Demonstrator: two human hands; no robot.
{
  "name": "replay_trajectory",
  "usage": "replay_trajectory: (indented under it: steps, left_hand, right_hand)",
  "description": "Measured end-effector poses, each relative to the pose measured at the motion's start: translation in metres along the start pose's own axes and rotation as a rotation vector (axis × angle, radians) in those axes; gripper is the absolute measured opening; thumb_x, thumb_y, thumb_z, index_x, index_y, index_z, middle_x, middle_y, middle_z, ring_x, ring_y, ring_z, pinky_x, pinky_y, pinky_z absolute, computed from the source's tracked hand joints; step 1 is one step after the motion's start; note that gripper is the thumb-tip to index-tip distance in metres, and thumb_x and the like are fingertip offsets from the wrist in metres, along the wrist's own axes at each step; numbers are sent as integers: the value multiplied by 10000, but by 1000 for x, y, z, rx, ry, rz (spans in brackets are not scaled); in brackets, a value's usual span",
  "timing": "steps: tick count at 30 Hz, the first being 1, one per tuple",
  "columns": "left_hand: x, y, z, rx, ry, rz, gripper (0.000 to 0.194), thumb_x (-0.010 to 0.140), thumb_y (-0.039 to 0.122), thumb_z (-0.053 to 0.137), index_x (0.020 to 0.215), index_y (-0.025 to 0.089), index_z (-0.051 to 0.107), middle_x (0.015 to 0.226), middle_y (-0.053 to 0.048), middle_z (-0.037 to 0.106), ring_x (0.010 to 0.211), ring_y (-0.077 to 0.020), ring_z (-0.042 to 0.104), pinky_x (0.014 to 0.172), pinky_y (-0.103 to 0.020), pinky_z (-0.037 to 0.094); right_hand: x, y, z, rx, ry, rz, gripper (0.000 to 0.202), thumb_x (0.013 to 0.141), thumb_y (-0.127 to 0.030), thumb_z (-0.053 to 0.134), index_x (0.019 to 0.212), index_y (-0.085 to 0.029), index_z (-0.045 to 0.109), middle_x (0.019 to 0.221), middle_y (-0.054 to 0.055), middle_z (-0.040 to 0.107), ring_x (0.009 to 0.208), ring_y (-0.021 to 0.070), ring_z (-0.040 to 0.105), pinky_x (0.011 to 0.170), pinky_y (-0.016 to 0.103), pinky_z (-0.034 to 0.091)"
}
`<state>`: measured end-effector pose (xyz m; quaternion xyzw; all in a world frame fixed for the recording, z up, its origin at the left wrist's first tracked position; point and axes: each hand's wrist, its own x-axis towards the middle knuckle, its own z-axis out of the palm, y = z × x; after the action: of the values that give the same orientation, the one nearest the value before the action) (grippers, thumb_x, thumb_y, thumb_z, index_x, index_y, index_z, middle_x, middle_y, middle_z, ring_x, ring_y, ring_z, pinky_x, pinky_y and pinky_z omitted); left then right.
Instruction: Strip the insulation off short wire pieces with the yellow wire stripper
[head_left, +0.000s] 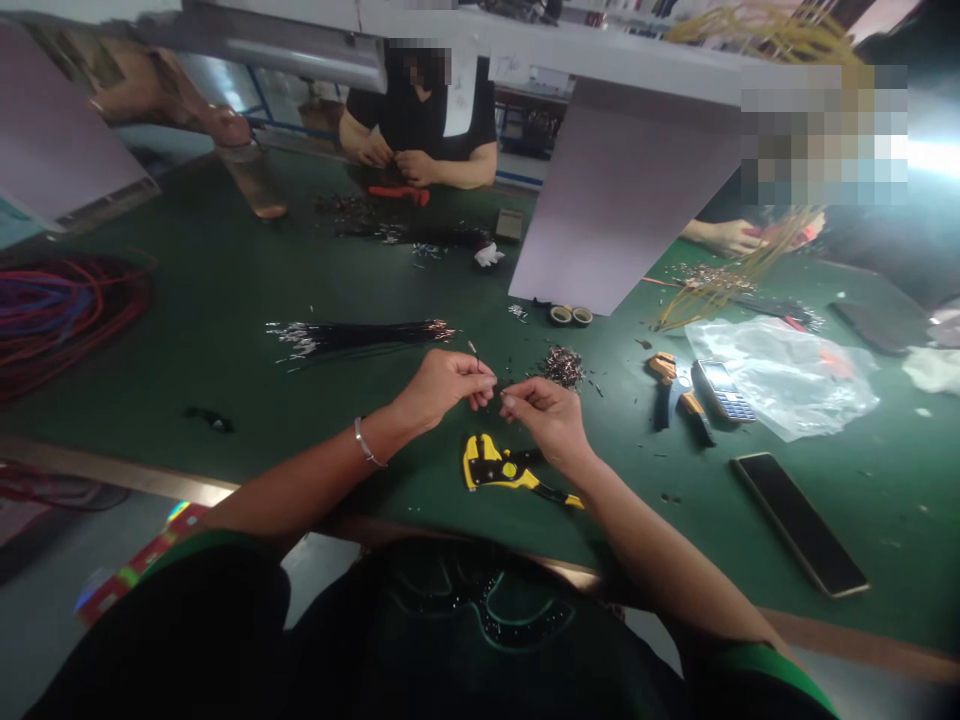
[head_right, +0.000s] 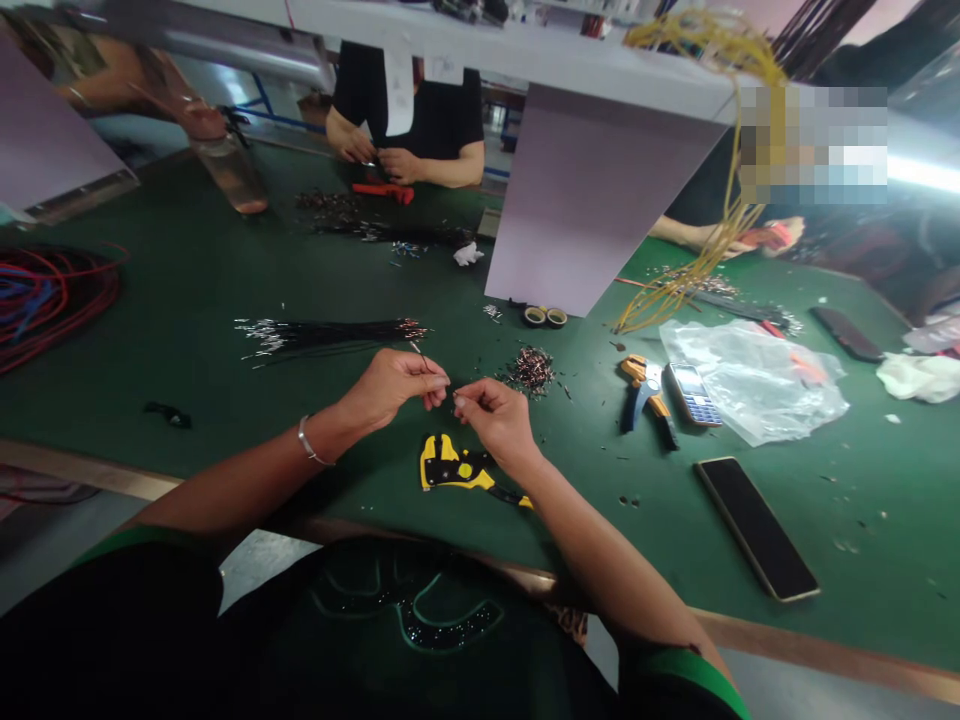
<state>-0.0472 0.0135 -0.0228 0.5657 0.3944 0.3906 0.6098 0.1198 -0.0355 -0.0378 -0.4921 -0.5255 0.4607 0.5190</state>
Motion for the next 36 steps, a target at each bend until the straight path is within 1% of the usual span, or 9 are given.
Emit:
replay_trajectory:
  steps: [5,16,24,26,28,31,33,35,36]
  left_hand:
    - [-2,-1,2,43,16,75,68,718,172,688,738,107,694,586,-19,663,499,-90,589,519,-219,499]
    - [-11,10,5,110,-11,105,78,727,196,684,713,122,703,602,-23,669,510,-88,582,534,-224,496]
    - [-8,-3,6,86,39,56,117,708,215,695,650,117,667,545,-15,637,462,-81,550,472,-208,449]
    - [-6,-5,6,89,55,50,121,704,223,696,651,118,667,540,-16,638,456,-82,547,466,-210,444]
    - [-5,-5,4,89,85,48,112,702,223,694,658,123,671,539,-14,638,458,-84,549,467,-211,447]
    - [-3,-1,1,76,151,52,98,697,216,690,658,127,676,536,-10,631,456,-84,549,467,-215,448]
    - [-2,2,-1,62,185,51,100,692,214,694,650,126,676,530,-10,625,447,-83,543,461,-220,446]
    - [-1,4,-2,41,211,49,99,690,209,696,643,125,673,530,-10,624,443,-82,542,459,-224,444]
    - [-1,4,-2,29,221,48,97,690,205,696,640,125,672,530,-11,624,443,-82,543,458,-225,444]
  right_hand:
    - [0,-2,0,85,-51,11,147,680,-320,738,686,-192,665,566,-10,651,501,129,573,538,284,493]
    - [2,2,-1,162,-73,92,115,669,-272,731,650,-180,663,542,-14,655,474,118,556,504,264,472]
    - [5,5,1,101,-59,127,91,673,-242,688,638,-172,640,493,-24,622,444,111,538,480,246,446]
    - [4,5,-2,5,-61,107,110,698,-270,671,665,-170,638,505,-21,616,459,118,546,493,253,458]
    - [0,3,-9,-173,-64,50,129,736,-293,639,691,-172,637,538,-12,618,488,127,557,515,266,471]
    - [-17,-2,-24,-533,-118,-144,144,774,-312,625,825,-182,660,726,36,679,659,178,634,650,329,525]
    - [-34,-3,-35,-743,-257,-270,319,758,-347,673,1037,-193,645,953,89,697,904,255,657,823,422,526]
    - [-50,-2,-44,-898,-358,-328,572,710,-402,729,1218,-193,572,1165,148,636,1105,330,583,928,504,484]
    - [-57,0,-48,-945,-393,-343,653,691,-407,743,1270,-185,538,1214,164,605,1159,351,542,964,531,459]
